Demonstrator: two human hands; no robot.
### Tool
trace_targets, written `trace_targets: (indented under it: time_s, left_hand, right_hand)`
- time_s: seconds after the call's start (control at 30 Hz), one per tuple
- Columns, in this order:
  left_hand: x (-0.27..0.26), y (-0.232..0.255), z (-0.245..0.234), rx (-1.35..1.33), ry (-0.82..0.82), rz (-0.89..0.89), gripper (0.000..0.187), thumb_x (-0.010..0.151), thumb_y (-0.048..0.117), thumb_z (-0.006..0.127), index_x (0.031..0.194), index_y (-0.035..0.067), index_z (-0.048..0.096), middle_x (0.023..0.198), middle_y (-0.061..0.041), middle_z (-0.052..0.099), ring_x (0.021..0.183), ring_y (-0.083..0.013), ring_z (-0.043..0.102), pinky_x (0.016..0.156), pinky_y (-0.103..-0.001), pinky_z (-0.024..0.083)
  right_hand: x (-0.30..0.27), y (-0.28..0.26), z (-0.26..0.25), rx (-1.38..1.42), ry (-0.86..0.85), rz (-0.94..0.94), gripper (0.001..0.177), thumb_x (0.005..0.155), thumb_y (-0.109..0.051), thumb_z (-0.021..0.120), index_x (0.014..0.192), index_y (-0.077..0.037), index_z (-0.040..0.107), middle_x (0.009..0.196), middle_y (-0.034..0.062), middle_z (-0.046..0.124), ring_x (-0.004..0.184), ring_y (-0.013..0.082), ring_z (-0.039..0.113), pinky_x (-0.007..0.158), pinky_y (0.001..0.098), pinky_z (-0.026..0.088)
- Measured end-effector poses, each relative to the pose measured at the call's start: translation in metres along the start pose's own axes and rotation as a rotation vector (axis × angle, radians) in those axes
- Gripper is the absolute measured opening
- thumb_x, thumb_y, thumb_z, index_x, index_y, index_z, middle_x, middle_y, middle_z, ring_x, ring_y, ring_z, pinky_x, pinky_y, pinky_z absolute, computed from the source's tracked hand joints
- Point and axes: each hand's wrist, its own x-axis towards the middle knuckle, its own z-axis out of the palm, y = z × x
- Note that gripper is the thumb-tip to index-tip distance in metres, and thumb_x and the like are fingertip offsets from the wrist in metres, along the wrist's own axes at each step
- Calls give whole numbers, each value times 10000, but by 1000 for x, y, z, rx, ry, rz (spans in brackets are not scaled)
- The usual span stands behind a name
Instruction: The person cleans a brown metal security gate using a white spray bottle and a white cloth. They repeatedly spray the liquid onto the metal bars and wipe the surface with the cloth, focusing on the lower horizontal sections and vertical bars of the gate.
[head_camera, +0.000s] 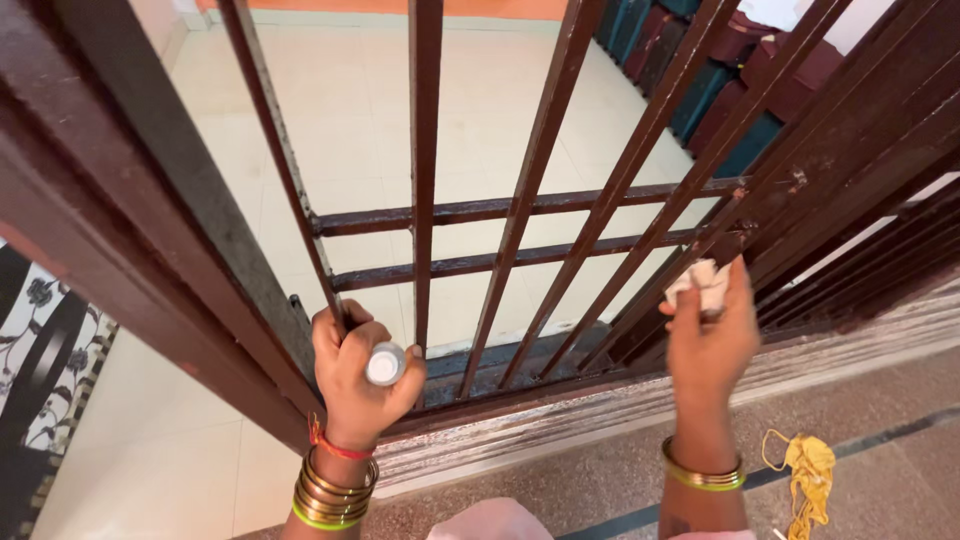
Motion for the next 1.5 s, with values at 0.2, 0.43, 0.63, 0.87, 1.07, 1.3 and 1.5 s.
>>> trace_targets:
  time_s: [0.2,0.43,0.63,0.87,1.07,1.3,1.5]
  left_hand:
    - [-3,-5,6,16,12,19,353,659,116,801,929,43,585,995,-164,487,907,-309,504,772,-415,463]
    - [-7,-4,8,53,7,22,359,688,132,789,953,41,564,990,-176,493,927,-323,506,793,-414,465]
    - [-14,2,8,113,13,12,350,722,130,779,976,40,557,1050,-176,524,949,-331,505,808,-422,452]
    - [-20,3,16,85,55,-24,332,751,119,763,994,32,554,1051,-175,496,939,-318,527,809,-408,460]
    - [-24,5,16,150,31,-78,319,738,93,761,968,27,551,987,-116,546,944,-330,495,825,-410,446]
    - [-81,27,20,135,104,-227,279,763,122,736,961,12,573,1530,-289,393,1464,-417,446,1193,-523,419]
    - [-167,56,2,88,-197,-481,322,678,125,747,934,19,584,1401,-214,509,1230,-381,561,1017,-490,491]
  right_hand:
    - [-26,15,10,59,-27,135,475,995,-10,621,1442,85,492,1150,184,705,798,196,717,648,250,575]
    - [31,7,-12,211,23,-56,347,1006,67,694,1271,79,470,1174,210,704,989,216,762,742,300,687]
    - [63,-15,-21,106,-12,-171,367,969,30,703,1267,82,495,1128,183,714,877,199,747,661,289,661]
    - [33,41,-17,-92,-146,-110,261,986,-113,726,1083,19,521,865,135,721,695,187,744,589,307,592]
    - [-77,150,9,-470,-581,173,297,969,-278,685,1076,-45,535,775,137,746,652,239,748,551,373,593]
    - [-175,196,-22,-182,-676,295,348,903,-174,686,1215,-45,601,969,174,770,721,245,761,634,345,584]
    - [-191,178,-23,221,-527,607,427,932,-111,669,1335,-15,563,1056,173,714,751,214,706,585,294,550]
